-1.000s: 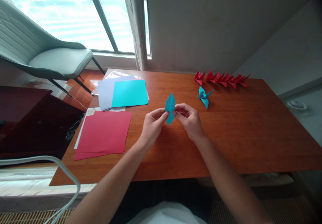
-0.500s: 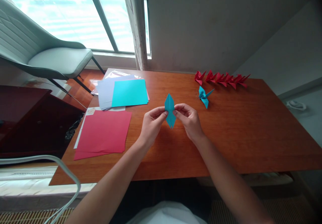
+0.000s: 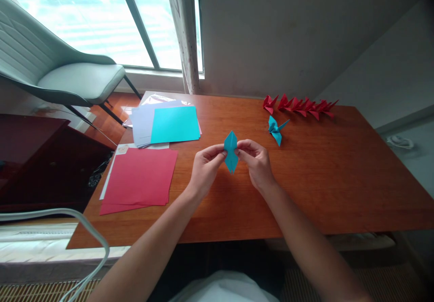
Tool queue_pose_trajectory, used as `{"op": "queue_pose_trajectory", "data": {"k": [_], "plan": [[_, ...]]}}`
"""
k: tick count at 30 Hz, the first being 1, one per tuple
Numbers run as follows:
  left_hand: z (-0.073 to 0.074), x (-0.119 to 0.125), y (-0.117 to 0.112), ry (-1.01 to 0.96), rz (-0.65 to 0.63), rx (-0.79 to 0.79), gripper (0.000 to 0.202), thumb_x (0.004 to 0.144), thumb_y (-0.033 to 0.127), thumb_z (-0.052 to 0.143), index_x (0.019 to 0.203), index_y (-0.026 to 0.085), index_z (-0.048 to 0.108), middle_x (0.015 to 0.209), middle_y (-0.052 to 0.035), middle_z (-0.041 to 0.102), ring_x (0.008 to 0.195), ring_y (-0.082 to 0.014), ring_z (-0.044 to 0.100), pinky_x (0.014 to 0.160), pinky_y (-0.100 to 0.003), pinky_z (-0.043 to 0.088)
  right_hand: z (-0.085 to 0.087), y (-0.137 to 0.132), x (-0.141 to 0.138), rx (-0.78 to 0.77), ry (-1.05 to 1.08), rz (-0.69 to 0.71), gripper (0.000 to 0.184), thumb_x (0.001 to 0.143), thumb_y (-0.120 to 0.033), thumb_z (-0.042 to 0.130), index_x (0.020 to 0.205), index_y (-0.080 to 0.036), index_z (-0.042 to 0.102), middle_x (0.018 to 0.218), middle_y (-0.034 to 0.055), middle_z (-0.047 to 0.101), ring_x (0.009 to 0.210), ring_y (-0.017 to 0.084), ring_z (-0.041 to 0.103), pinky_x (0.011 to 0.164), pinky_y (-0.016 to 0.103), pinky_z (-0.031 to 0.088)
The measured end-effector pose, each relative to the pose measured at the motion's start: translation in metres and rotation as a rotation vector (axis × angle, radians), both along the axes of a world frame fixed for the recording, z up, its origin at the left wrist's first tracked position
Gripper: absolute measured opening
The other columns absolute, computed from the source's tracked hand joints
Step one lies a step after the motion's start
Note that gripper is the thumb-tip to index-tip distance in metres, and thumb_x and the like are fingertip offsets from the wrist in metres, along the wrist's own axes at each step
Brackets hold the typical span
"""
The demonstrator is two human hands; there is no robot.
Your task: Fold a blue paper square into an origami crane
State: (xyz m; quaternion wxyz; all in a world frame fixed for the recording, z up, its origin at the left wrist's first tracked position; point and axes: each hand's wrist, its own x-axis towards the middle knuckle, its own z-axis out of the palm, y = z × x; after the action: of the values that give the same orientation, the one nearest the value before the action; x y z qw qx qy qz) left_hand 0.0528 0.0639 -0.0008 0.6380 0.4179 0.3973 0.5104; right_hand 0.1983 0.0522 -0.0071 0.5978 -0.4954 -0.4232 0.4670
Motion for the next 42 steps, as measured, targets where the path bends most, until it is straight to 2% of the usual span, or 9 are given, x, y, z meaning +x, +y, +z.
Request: {"op": "queue_pose_trajectory", "data": {"k": [9,13,18,24,26,29,35,39,42], "plan": [[-0.003,0.000,0.001,-0.060,0.056,-0.042,0.013,0.068,0.024,0.081,0.080,0.020,0.082,0.091,-0.0055,0.080,0.083,-0.0209,0.071,0.083,-0.032,0.054,-0.003,-0.001,-0.003,0.041,0.022,0.009,0.010,0.075,-0.030,0.076,0.081,-0.024,0.072,0.079,-0.0008,0.068,0.074,0.016,0.062,0.066,0.027,0.051],[0.000,0.000,0.001,-0.061,0.033,-0.028,0.015,0.070,0.024,0.079,0.084,0.019,0.083,0.093,-0.0064,0.080,0.086,-0.0208,0.070,0.085,-0.031,0.053,-0.002,-0.002,-0.003,0.116,-0.020,0.032,0.006,0.079,-0.025,0.072,0.084,-0.025,0.075,0.081,-0.0006,0.065,0.077,0.016,0.060,0.067,0.026,0.049],[0.004,0.000,0.000,-0.073,-0.008,-0.029,0.017,0.071,0.026,0.080,0.087,0.018,0.082,0.091,-0.0058,0.079,0.085,-0.0195,0.069,0.082,-0.028,0.052,-0.001,-0.003,-0.002,0.182,-0.077,0.042,0.012,0.080,-0.018,0.068,0.081,-0.027,0.077,0.081,-0.0007,0.061,0.076,0.015,0.058,0.064,0.026,0.046],[0.007,-0.001,0.001,-0.190,-0.123,-0.175,0.031,0.081,0.042,0.073,0.095,0.015,0.079,0.091,-0.0078,0.076,0.084,-0.0189,0.067,0.075,-0.027,0.053,0.001,-0.005,-0.001,0.290,-0.308,-0.070,0.018,0.084,-0.016,0.065,0.082,-0.027,0.079,0.081,0.0007,0.059,0.076,0.015,0.056,0.064,0.028,0.046],[0.007,-0.001,0.000,-0.160,-0.139,-0.157,0.033,0.081,0.045,0.074,0.093,0.014,0.078,0.089,-0.0073,0.075,0.083,-0.0176,0.066,0.075,-0.026,0.052,0.001,-0.006,0.000,0.334,-0.379,-0.099,0.019,0.085,-0.015,0.064,0.083,-0.028,0.079,0.080,0.0006,0.058,0.075,0.015,0.055,0.064,0.029,0.046],[0.007,-0.001,-0.001,-0.071,-0.136,-0.100,0.032,0.077,0.041,0.082,0.094,0.015,0.078,0.092,-0.0060,0.076,0.083,-0.0156,0.065,0.077,-0.024,0.050,0.002,-0.007,0.000,0.370,-0.420,-0.114,0.019,0.087,-0.016,0.064,0.084,-0.028,0.078,0.081,0.0009,0.059,0.075,0.016,0.056,0.064,0.030,0.047],[0.003,0.000,-0.001,-0.072,-0.113,-0.041,0.033,0.076,0.039,0.084,0.098,0.015,0.078,0.098,-0.0080,0.078,0.086,-0.0170,0.068,0.080,-0.027,0.053,0.000,-0.006,-0.001,0.241,-0.244,-0.090,0.015,0.088,-0.024,0.069,0.102,-0.027,0.074,0.086,0.0004,0.066,0.079,0.016,0.063,0.066,0.028,0.050],[0.003,0.001,0.000,-0.062,-0.054,-0.017,0.030,0.073,0.037,0.086,0.093,0.016,0.079,0.094,-0.0066,0.079,0.083,-0.0166,0.070,0.078,-0.027,0.055,0.000,-0.004,0.002,0.137,-0.106,0.005,0.011,0.086,-0.031,0.073,0.095,-0.025,0.074,0.087,0.0010,0.070,0.079,0.016,0.066,0.068,0.027,0.053],[0.004,0.001,-0.001,-0.044,-0.009,0.002,0.027,0.072,0.035,0.087,0.089,0.016,0.079,0.089,-0.0050,0.079,0.080,-0.0168,0.071,0.075,-0.027,0.057,0.002,-0.004,0.004,0.104,-0.081,0.084,0.015,0.088,-0.037,0.071,0.096,-0.024,0.075,0.089,0.0019,0.072,0.080,0.017,0.067,0.070,0.027,0.054]]}}
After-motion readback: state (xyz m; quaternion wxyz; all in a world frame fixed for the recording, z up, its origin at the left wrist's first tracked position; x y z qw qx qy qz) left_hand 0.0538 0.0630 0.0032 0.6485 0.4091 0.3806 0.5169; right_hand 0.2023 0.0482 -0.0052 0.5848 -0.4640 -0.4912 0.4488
